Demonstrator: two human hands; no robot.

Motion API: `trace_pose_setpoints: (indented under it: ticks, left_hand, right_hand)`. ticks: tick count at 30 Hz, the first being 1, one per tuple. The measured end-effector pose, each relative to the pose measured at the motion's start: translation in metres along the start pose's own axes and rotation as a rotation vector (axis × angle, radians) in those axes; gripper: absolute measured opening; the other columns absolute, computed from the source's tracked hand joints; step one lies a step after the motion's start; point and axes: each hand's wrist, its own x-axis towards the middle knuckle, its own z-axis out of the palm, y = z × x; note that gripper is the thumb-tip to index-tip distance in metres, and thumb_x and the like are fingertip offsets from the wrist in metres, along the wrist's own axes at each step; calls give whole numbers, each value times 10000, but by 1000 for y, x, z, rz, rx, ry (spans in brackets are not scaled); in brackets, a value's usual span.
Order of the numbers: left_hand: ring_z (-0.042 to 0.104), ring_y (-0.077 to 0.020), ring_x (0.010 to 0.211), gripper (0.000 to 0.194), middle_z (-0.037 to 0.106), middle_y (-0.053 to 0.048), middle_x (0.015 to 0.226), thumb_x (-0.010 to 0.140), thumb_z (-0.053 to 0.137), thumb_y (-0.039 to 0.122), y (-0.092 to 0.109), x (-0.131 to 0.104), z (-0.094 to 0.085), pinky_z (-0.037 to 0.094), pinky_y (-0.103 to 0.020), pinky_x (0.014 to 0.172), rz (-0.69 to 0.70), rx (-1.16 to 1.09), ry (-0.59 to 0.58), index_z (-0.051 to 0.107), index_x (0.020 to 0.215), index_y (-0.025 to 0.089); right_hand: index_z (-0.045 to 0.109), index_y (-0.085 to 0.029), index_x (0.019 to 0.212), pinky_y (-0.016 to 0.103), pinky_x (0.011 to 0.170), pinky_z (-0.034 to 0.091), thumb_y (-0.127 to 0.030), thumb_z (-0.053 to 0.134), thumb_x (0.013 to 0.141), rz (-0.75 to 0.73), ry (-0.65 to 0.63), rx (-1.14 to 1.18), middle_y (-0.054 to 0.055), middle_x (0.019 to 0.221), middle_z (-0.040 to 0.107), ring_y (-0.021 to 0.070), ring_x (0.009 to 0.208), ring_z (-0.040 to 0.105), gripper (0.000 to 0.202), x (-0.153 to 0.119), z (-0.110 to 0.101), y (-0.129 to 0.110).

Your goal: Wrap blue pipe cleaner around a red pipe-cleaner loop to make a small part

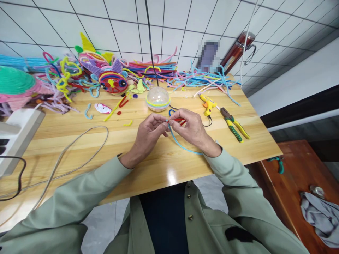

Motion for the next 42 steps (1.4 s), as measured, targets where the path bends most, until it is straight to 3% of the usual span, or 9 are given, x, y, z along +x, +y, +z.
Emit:
trace_pose_setpoints:
  ticks: [5,28,42]
  left_hand:
    - [783,-168,724,334,825,-13,875,872,953,439,-3,0,-1,701,-316,708,-29,8,-8,730,982,216]
    - [815,-195,708,420,826,-19,772,844,1029,499,-3,-1,-3,685,-328,727,-28,20,-19,737,936,211]
    - [841,-204,779,449,862,-39,856,847,1029,544,1,-2,-1,712,-350,793,-34,18,-57,759,961,203]
  right_hand:
    - [755,-245,889,329,754,561,-281,741,989,27,-23,-19,34,888,813,188,773,686,108,0,-1,0]
    - [764,-246,882,346,793,567,-251,730,957,24,-47,-13,34,900,829,201,816,717,82,-2,-5,-2]
    - [754,-223,854,325,745,513,-227,726,935,36,-37,-14,27,854,813,179,748,694,86,-2,-9,-5]
